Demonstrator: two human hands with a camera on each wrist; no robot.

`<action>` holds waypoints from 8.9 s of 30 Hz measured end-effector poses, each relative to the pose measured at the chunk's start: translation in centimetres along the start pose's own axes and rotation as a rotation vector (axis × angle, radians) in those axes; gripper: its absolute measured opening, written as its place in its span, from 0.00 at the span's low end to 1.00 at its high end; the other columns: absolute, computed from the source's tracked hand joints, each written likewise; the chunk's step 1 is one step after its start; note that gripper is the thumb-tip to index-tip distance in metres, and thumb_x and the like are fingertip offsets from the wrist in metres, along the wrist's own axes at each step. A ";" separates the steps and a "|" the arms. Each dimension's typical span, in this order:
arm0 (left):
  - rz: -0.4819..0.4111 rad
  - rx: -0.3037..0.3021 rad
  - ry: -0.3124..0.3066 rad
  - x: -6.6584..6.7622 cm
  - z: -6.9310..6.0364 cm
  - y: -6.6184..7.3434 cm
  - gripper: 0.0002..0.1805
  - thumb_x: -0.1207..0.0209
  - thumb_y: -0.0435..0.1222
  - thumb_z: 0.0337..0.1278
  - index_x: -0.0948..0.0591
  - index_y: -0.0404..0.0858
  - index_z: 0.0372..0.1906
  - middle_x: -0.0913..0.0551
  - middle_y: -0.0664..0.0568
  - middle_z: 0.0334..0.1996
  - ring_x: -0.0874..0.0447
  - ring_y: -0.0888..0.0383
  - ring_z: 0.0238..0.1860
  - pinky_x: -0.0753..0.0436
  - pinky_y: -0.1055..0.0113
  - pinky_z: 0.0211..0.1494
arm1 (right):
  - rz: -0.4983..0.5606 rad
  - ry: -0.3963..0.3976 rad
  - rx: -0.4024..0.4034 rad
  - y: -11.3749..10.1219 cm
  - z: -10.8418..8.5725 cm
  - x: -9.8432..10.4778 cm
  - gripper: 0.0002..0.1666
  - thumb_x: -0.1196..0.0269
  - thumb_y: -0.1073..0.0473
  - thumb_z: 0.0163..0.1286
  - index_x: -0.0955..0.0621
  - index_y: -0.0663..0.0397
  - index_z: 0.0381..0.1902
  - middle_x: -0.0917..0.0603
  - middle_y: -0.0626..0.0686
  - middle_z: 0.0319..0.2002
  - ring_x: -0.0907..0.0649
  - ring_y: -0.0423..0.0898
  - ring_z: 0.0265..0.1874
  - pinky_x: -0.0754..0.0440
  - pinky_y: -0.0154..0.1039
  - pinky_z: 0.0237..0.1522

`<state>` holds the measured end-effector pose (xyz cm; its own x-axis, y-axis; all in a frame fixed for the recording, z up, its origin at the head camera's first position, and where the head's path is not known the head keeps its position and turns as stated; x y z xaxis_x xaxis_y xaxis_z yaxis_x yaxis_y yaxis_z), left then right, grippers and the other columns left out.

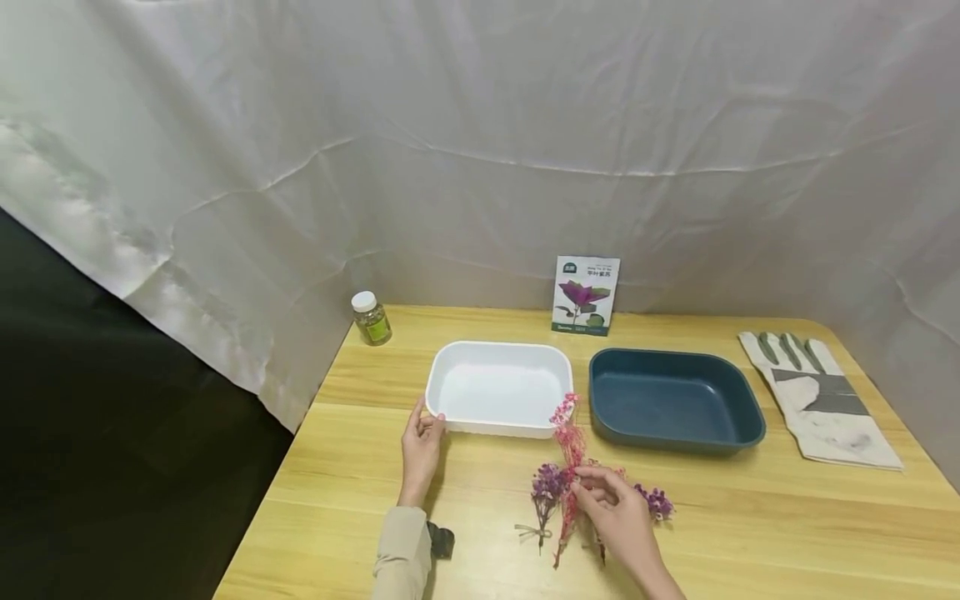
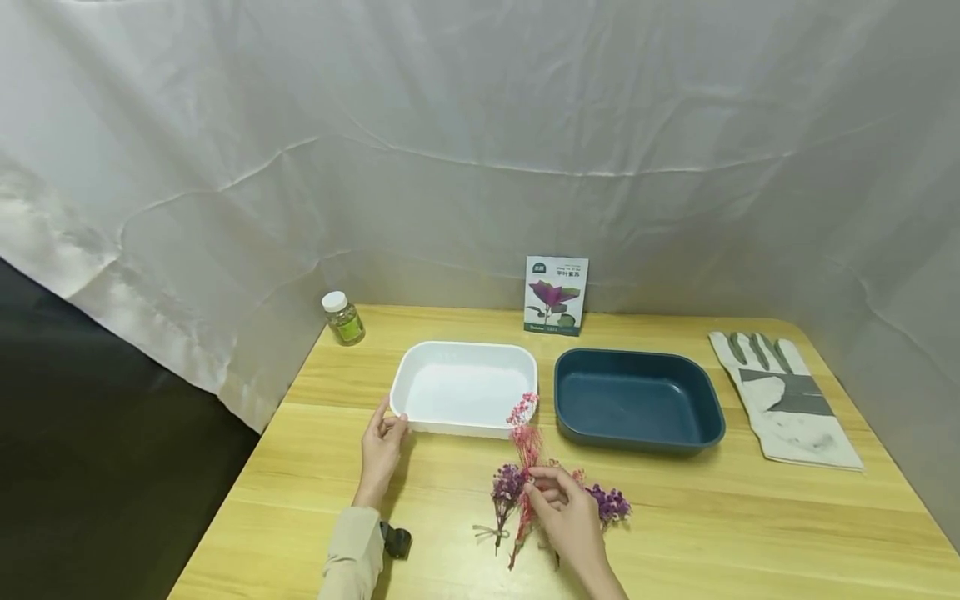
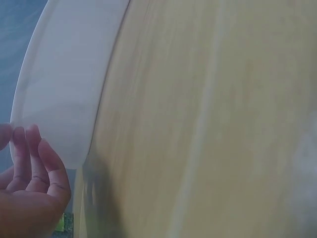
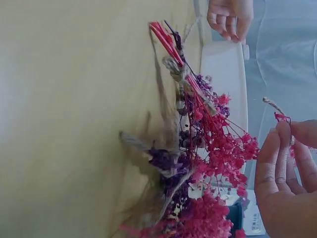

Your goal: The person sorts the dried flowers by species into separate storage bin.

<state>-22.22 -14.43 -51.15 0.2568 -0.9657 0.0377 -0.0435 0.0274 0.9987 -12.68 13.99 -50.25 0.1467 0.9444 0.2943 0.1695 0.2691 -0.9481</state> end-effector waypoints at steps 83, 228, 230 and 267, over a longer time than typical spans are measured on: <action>-0.065 0.010 -0.042 -0.1 0.7 -1.5 0.33 0.46 0.27 0.68 0.43 0.28 0.73 0.20 0.48 0.33 0.17 0.59 0.34 0.14 0.67 0.47 | 0.265 -0.248 0.011 -3.1 7.1 -1.7 0.28 0.36 0.59 0.68 0.26 0.69 0.61 0.14 0.57 0.48 0.13 0.37 0.38 0.14 0.35 0.48; -0.106 0.049 -0.019 0.0 0.8 -1.8 0.33 0.46 0.28 0.67 0.42 0.32 0.74 0.20 0.53 0.30 0.18 0.62 0.32 0.15 0.73 0.42 | 0.285 -0.159 0.031 -3.2 10.0 -5.9 0.19 0.40 0.71 0.65 0.25 0.68 0.54 0.19 0.58 0.47 0.19 0.34 0.37 0.19 0.24 0.42; -0.107 0.052 -0.017 0.0 1.1 -2.3 0.33 0.45 0.28 0.67 0.42 0.32 0.74 0.20 0.54 0.30 0.18 0.62 0.32 0.15 0.73 0.42 | 0.257 -0.155 0.038 -3.3 10.7 -6.0 0.19 0.39 0.70 0.64 0.25 0.68 0.54 0.19 0.59 0.47 0.19 0.35 0.37 0.20 0.23 0.42; -0.103 0.034 -0.001 -0.3 1.8 -4.3 0.34 0.45 0.29 0.67 0.42 0.37 0.75 0.21 0.58 0.28 0.19 0.67 0.30 0.17 0.77 0.39 | 0.271 -0.110 -0.022 -3.6 9.6 -4.9 0.21 0.39 0.69 0.66 0.25 0.72 0.55 0.18 0.67 0.51 0.18 0.30 0.34 0.17 0.24 0.41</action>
<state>-23.89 -14.77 -55.49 0.2606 -0.9632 -0.0655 -0.0493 -0.0810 0.9955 -23.39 10.23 -49.47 0.0830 0.9964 0.0151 0.1598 0.0016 -0.9871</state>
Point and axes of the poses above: each hand's wrist, its own z-axis towards the middle knuckle, its own x-axis out of the back of the hand, y = z × x, the point moved 5 cm from there along z, towards the middle knuckle
